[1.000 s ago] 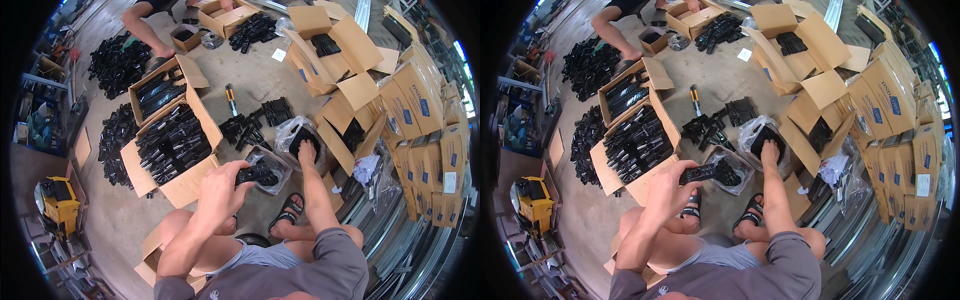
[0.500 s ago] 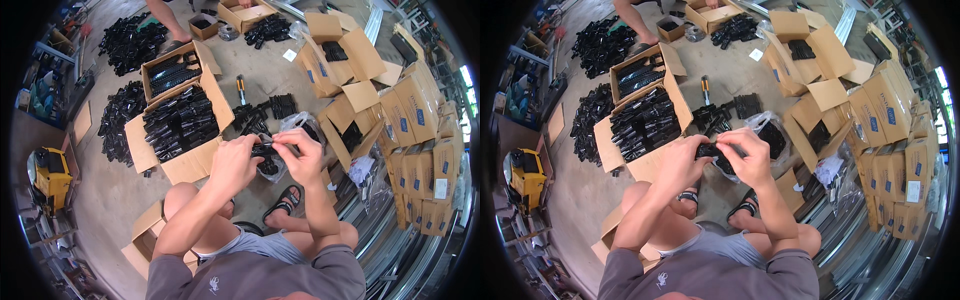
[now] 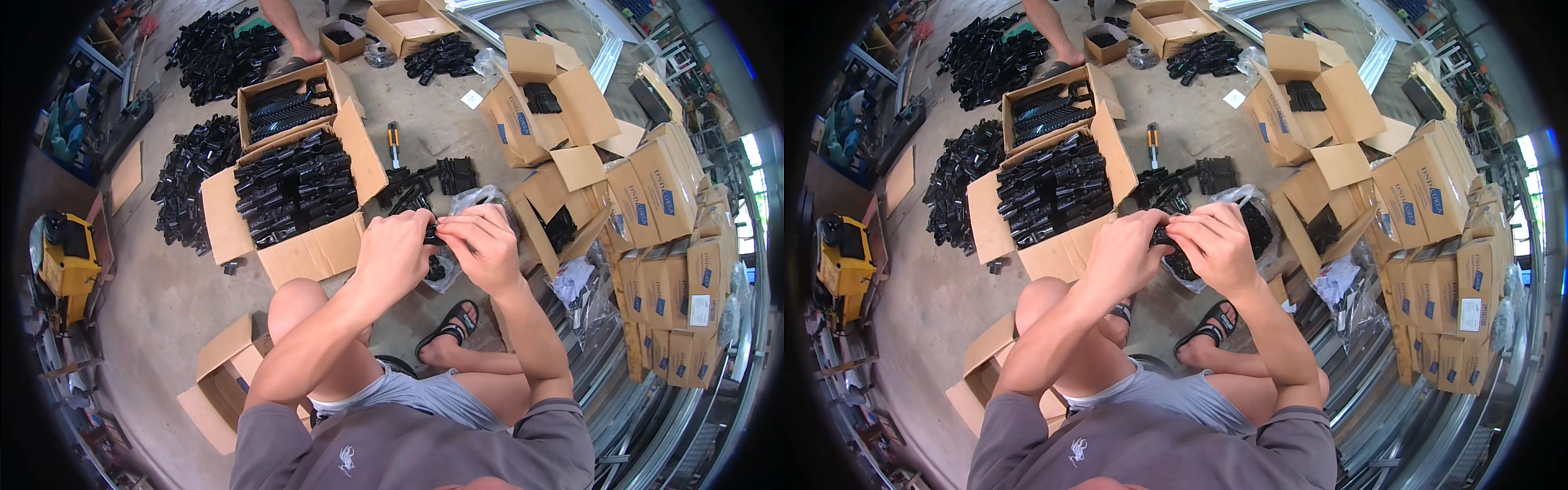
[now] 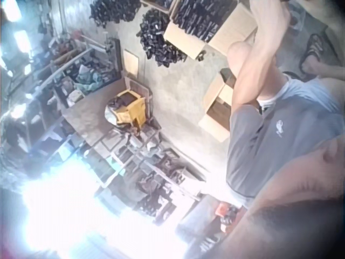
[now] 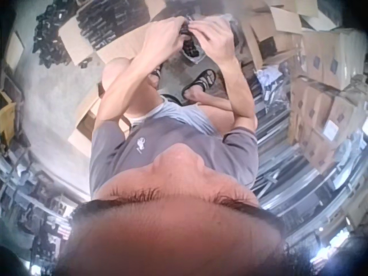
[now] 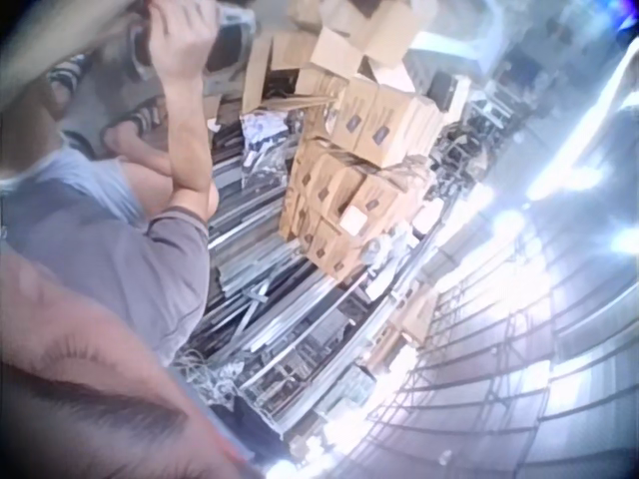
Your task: The person manually fits small black plastic and metal brackets together, pressing components until they connect, and picks new pieces out of plastic bags and boxes.
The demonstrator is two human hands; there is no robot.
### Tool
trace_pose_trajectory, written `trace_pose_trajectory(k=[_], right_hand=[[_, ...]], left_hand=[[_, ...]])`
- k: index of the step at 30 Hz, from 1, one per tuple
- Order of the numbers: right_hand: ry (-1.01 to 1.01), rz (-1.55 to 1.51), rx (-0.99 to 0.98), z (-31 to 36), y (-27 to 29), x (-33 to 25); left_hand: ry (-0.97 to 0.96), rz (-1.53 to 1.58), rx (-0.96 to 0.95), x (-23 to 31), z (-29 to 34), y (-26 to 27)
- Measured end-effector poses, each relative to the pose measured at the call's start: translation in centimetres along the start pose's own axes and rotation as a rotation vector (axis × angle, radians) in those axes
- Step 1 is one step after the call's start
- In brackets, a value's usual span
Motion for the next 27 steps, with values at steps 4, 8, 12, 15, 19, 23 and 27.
trace_pose_trajectory(k=[4,8,12,15,19,23,27], right_hand=[[-0.058,-0.042,-0.029,0.3,0.1,-0.3],[-0.053,-0.004,-0.083,0.2,0.3,-0.6],[-0.012,0.010,-0.095,0.4,0.3,-1.0],[-0.038,-0.018,-0.077,0.6,-0.2,-1.1],[-0.054,-0.039,-0.051,0.8,-0.5,-0.9],[-0.093,-0.067,-0.018,1.1,-0.4,-0.4],[-0.063,-0.036,-0.029,1.3,-0.3,-0.1]], left_hand=[[0.005,-0.005,-0.010,0.3,0.3,0.2],[0.025,0.000,-0.006,0.3,0.3,0.5],[0.038,-0.004,-0.027,0.3,0.5,0.3],[0.035,0.001,-0.034,0.3,0.6,0.4],[0.030,0.008,-0.026,0.4,0.4,0.3],[0.031,0.010,-0.028,0.5,0.2,0.2],[-0.009,0.008,-0.007,0.4,0.3,-0.3]])
Point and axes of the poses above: each hand's wrist, its own z-axis away from the middle knuckle, its own y-axis out of the back of the hand, x = y × z, the point moved 1 cm from there along -z, towards the middle knuckle, and after that the axes turned 3 degrees about -x, right-handed, at the moved point
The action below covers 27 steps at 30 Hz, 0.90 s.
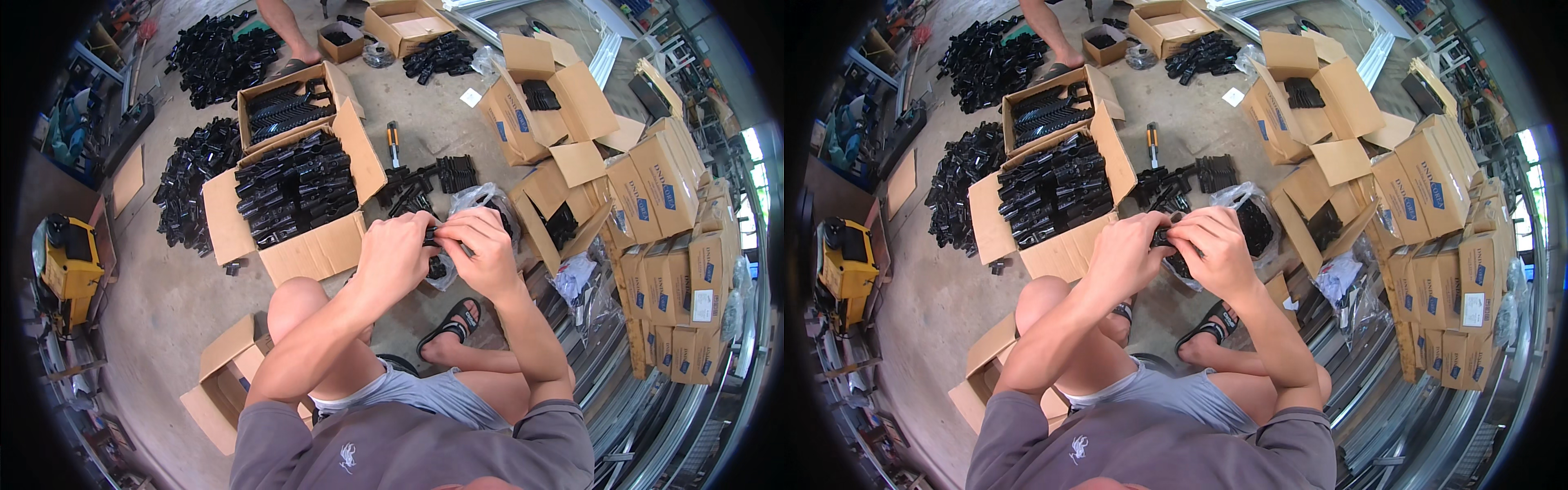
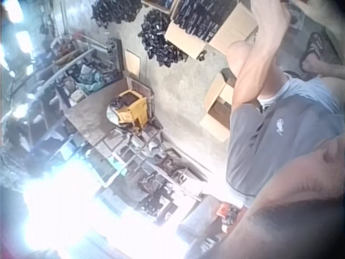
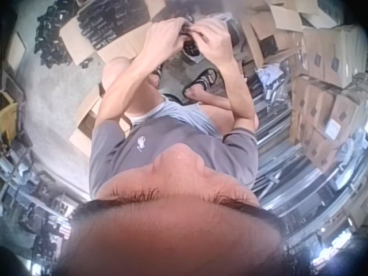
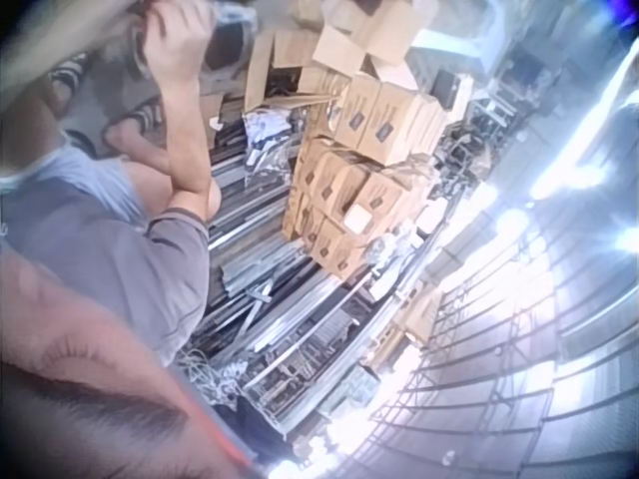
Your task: The person manually fits small black plastic and metal brackets together, pressing components until they connect, and picks new pieces out of plastic bags and boxes.
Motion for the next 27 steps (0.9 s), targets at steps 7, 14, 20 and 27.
trace_pose_trajectory(k=[7,14,20,27], right_hand=[[0.000,0.023,0.029,0.1,0.0,-0.3],[-0.023,-0.014,0.080,0.5,-0.3,-0.2],[-0.062,-0.018,0.061,0.9,0.0,0.0],[-0.221,-0.130,0.181,1.8,0.3,0.4]], left_hand=[[0.016,-0.012,-0.023,0.2,-0.2,-0.2],[0.035,-0.031,-0.030,0.3,-0.2,-0.3],[0.018,-0.032,-0.028,0.6,-0.2,-0.2],[0.042,0.074,-0.013,0.6,-0.5,0.3]])
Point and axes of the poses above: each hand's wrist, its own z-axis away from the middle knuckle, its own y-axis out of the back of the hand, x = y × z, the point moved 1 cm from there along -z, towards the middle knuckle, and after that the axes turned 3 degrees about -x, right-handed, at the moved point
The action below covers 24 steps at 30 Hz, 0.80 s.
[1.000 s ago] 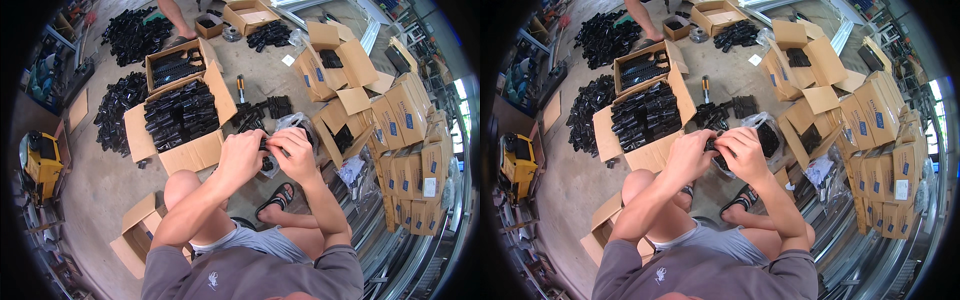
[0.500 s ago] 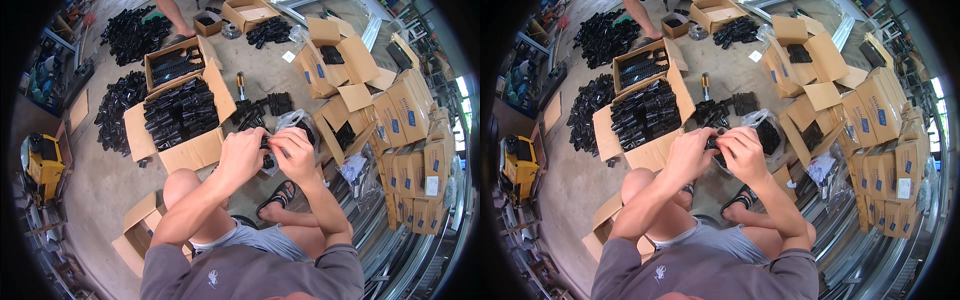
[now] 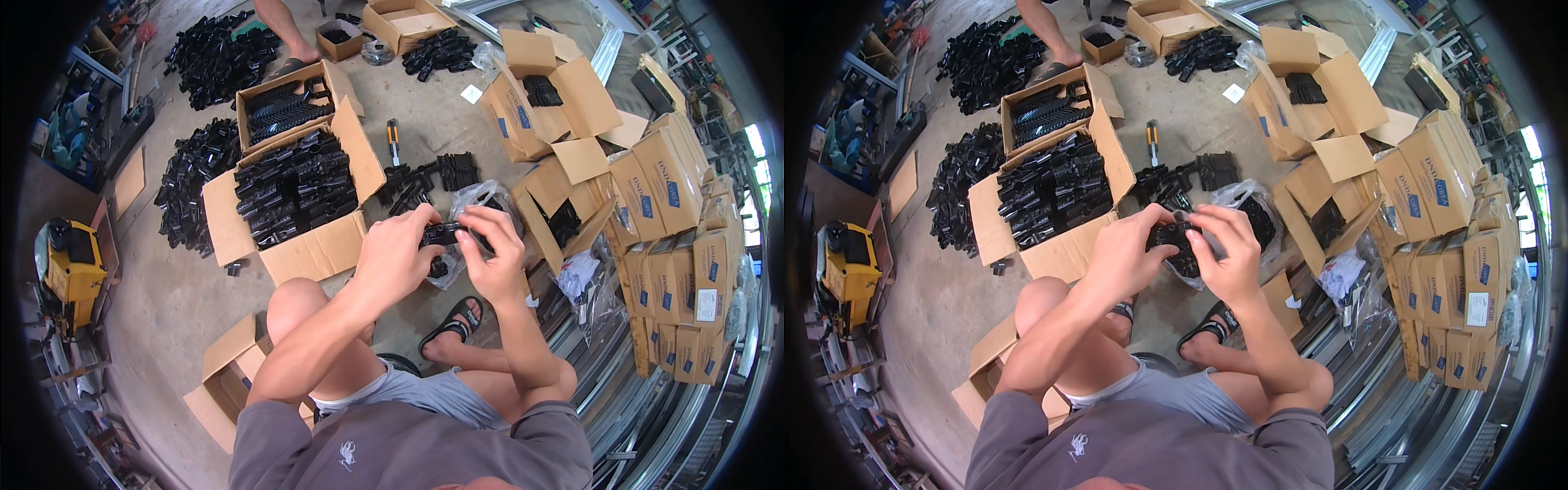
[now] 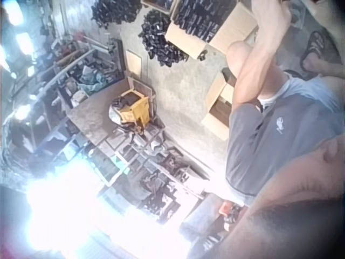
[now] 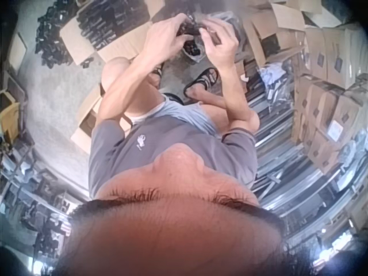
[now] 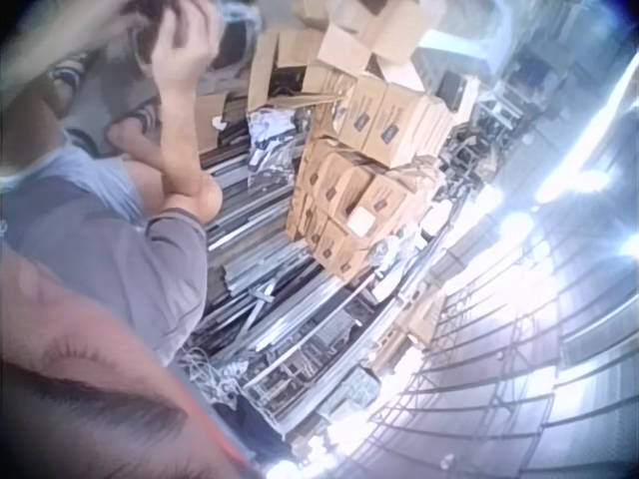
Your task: The person manually fits small black plastic and metal brackets together, pressing components until they connect, and picks new pieces out of plastic bags and boxes.
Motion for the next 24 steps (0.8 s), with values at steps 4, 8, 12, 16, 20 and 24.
trace_pose_trajectory(k=[4,8,12,16,20,24], right_hand=[[-0.467,-0.839,0.104,1.7,-1.2,1.0],[-0.478,-0.937,0.086,2.5,-2.3,1.9],[-0.484,-0.949,0.174,2.2,-2.7,1.1],[-0.486,-0.914,0.213,1.8,-2.4,0.6],[-0.498,-0.886,0.245,1.6,-2.1,0.0],[-0.518,-0.871,0.256,1.6,-1.9,-0.4]], left_hand=[[0.046,0.238,-0.042,0.6,-0.3,1.0],[0.051,0.272,-0.047,0.8,-0.5,1.3],[0.125,0.285,-0.090,1.2,-0.4,1.6],[0.067,0.273,0.004,1.0,-0.5,1.4],[0.040,0.404,-0.048,1.1,-0.5,1.8],[0.036,0.371,-0.050,1.1,-0.3,1.4]])
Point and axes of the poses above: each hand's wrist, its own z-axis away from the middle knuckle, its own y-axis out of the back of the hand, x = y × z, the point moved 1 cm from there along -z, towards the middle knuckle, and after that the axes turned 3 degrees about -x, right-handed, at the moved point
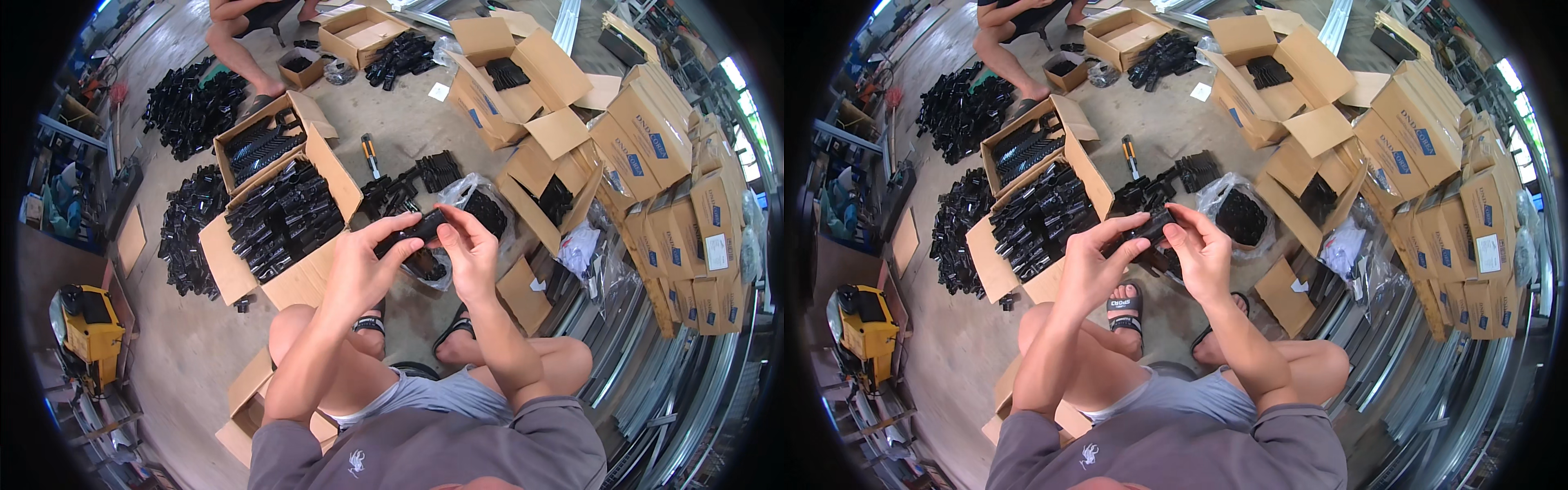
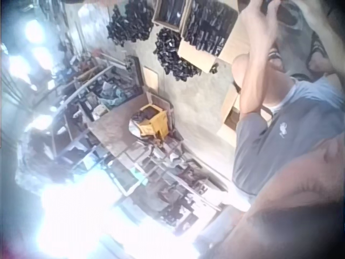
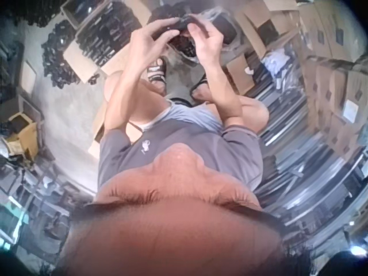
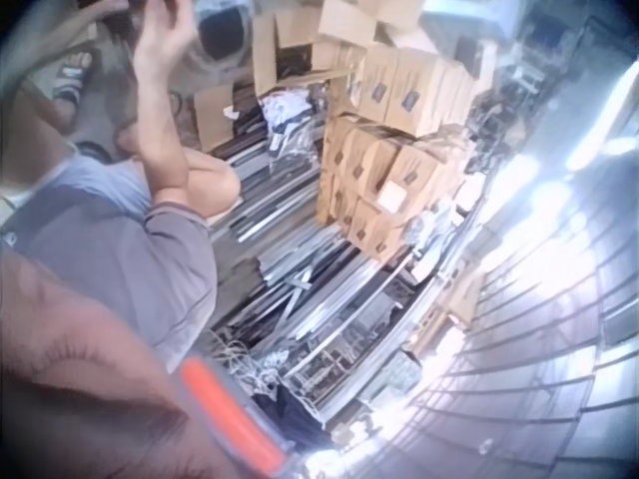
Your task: The person manually fits small black plastic and metal brackets together, pressing components until they connect, and picks new pieces out of plastic bags and boxes.
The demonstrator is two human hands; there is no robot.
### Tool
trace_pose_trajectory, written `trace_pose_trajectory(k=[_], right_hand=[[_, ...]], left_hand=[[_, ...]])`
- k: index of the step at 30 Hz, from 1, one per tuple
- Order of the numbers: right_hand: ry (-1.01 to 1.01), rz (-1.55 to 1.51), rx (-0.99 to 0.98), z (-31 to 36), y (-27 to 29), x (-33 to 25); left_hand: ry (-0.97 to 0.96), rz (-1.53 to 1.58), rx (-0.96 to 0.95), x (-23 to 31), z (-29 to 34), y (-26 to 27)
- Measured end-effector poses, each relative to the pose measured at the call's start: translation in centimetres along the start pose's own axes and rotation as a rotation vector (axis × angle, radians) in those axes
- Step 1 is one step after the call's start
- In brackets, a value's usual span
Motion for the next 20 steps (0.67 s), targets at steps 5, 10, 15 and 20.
trace_pose_trajectory(k=[5,10,15,20], right_hand=[[-0.059,-0.089,0.098,0.2,-0.6,0.3],[-0.078,-0.118,0.136,0.5,-0.9,0.7],[-0.020,-0.118,0.105,0.5,-0.3,0.7],[0.008,-0.081,0.093,0.8,-0.1,0.8]], left_hand=[[0.084,0.087,0.041,-0.5,-0.4,-0.2],[0.005,0.109,0.059,-1.5,-0.3,-0.5],[0.065,0.145,-0.007,-0.9,-0.2,-0.4],[0.115,0.132,-0.028,-0.2,0.1,0.0]])
Point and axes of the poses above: each hand's wrist, its own z-axis away from the middle knuckle, its own y-axis out of the back of the hand, x = y × z, the point moved 1 cm from there along -z, towards the middle knuckle, and after that the axes turned 3 degrees about -x, right-handed, at the moved point
